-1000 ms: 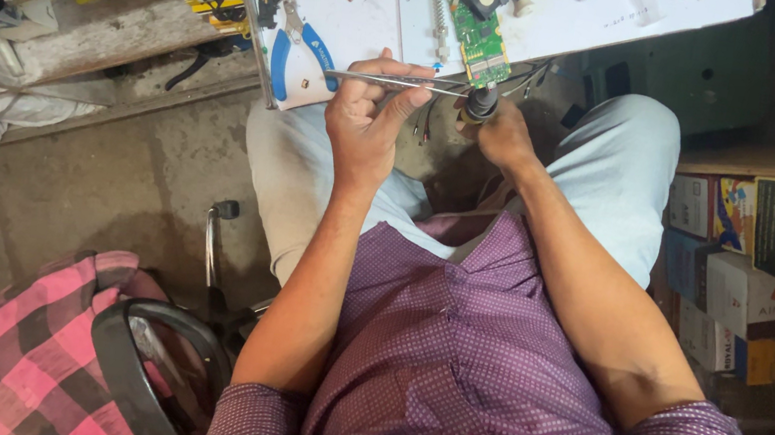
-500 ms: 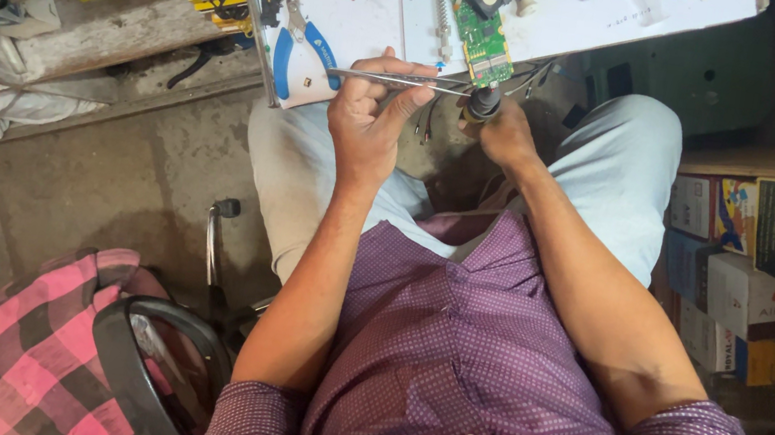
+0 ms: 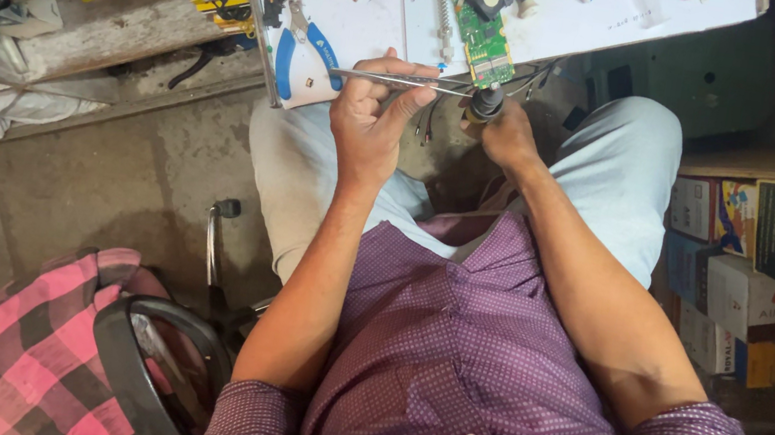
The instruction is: The person sits at a repair bench and applies flux from a syringe bottle onto a green circuit board. They use tweezers to work on the board, pick up and reposition small components, and then pick up a soldering iron with a coiled cord and hold it near the board while steadying the board with the other hand.
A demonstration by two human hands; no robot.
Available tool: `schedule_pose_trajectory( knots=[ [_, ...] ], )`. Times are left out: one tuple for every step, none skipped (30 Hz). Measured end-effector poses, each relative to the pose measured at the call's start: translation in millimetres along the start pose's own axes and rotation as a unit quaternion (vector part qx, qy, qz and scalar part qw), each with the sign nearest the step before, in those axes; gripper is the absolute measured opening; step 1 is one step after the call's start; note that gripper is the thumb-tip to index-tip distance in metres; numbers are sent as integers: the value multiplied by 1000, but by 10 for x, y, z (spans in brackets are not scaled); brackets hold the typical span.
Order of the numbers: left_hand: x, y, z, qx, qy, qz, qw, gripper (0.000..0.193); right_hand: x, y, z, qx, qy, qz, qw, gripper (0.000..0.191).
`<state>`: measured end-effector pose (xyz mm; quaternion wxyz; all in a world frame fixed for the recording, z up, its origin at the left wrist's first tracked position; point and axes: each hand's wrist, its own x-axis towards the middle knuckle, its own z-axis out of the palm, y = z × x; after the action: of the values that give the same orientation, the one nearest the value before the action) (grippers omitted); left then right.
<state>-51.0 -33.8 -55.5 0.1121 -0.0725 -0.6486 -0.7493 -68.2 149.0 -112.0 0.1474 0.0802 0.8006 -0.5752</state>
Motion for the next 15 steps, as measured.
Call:
schedule_pose_trajectory(
  knots=[
    [-3, 0, -3, -2, -1, -2, 1000, 27, 2, 9, 1, 7, -3, 9, 1000, 24],
    [-5, -4, -2, -5, -3, -3, 1000, 27, 3, 24, 2, 13, -5, 17, 1000, 23],
    [-1, -9, 1, -9, -4, -1, 1000, 27, 12, 40, 3, 19, -1, 18, 1000, 24],
    [-2, -13, 4, -11, -4, 0, 1000, 27, 18, 60, 6, 26, 1, 19, 999, 25],
    [-4, -14, 1, -13, -3, 1, 1000, 28, 28, 81, 13, 33, 2, 20, 999, 25],
    [-10, -15, -2, -11, -1, 0, 1000, 28, 37, 112, 19, 13, -1, 11, 1000, 28],
    [-8, -20, -1, -11, 0, -1, 1000, 28, 52, 149, 20, -6, -3, 0, 1000, 30],
    [1, -27, 3, -12, 0, 0, 1000, 28, 70, 184, 19, -26, -4, -11, 1000, 32],
    [5, -32, 6, -15, 0, 1, 1000, 27, 86, 219, 22, -10, -3, -5, 1000, 31],
    [2, -33, 6, -18, 0, 0, 1000, 27, 99, 255, 26, 6, -4, 1, 1000, 30],
    [-3, -33, 4, -21, 1, -1, 1000, 27, 110, 291, 32, 22, -5, 7, 1000, 29],
    [-2, -32, 4, -18, 1, 1, 1000, 27, 122, 323, 35, 9, -5, 4, 1000, 30],
    [-2, -33, 6, -15, 1, 2, 1000, 27, 130, 356, 36, -5, -3, 1, 1000, 31],
    [3, -34, 11, -13, 1, 4, 1000, 27, 142, 383, 35, -18, -1, -3, 1000, 32],
    [1, -30, 12, -17, 0, 2, 1000, 27, 151, 407, 34, -15, -1, -3, 1000, 31]
  ],
)
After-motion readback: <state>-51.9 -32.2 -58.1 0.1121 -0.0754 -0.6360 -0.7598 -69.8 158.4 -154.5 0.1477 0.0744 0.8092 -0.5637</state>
